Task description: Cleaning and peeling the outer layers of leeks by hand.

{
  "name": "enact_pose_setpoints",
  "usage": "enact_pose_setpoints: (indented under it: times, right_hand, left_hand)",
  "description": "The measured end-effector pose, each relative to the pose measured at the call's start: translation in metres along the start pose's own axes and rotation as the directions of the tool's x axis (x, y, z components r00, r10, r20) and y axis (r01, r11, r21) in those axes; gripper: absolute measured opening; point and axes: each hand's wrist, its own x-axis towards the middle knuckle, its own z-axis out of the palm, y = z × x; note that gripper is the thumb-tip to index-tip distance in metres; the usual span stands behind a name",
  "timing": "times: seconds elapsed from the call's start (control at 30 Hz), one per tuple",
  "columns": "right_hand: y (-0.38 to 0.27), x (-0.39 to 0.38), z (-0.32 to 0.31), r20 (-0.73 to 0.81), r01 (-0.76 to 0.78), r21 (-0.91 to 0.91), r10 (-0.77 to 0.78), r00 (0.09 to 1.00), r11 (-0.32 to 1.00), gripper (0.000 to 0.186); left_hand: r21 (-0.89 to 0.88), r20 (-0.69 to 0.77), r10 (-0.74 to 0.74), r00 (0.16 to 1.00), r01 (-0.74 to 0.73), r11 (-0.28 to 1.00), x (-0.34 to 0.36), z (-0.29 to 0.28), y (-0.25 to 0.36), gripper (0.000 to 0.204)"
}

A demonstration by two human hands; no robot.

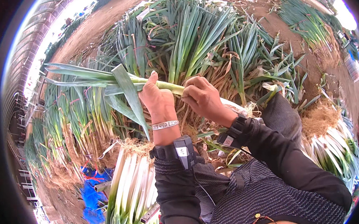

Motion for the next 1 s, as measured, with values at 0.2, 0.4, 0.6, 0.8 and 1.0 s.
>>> enact_pose_setpoints:
  times: [0.2, 0.4, 0.6, 0.8, 1.0]
  right_hand:
    - [-0.008, -0.028, -0.027, 0.165, 0.277, 0.039, -0.279, 0.946, 0.960, 0.014]
    - [-0.005, -0.072, -0.063, 0.319, 0.180, 0.072, -0.194, 0.928, 0.981, 0.009]
    - [0.029, -0.124, -0.110, 0.422, 0.050, -0.294, 0.082, 0.903, 0.955, 0.008]
    - [0.194, -0.231, -0.182, 0.064, -0.654, -0.519, 0.788, 0.612, 0.550, 0.017]
    - [0.129, -0.136, -0.159, 0.009, -0.395, -0.518, 0.466, 0.885, 0.759, 0.041]
  left_hand:
    - [0.012, -0.070, -0.040, 0.997, 0.041, 0.999, 0.003, -0.004, 0.013, 0.027]
    - [0.551, 0.107, 0.150, 0.983, -0.184, 0.814, 0.000, -0.014, 0.017, 0.025]
    - [0.598, 0.231, 0.303, 0.924, -0.381, 0.705, 0.028, -0.052, 0.025, 0.022]
    - [0.804, 0.347, 0.467, 0.813, -0.514, 0.298, 0.023, -0.052, 0.035, 0.021]
    - [0.800, 0.427, 0.487, 0.762, -0.569, 0.190, 0.025, -0.050, 0.029, 0.018]
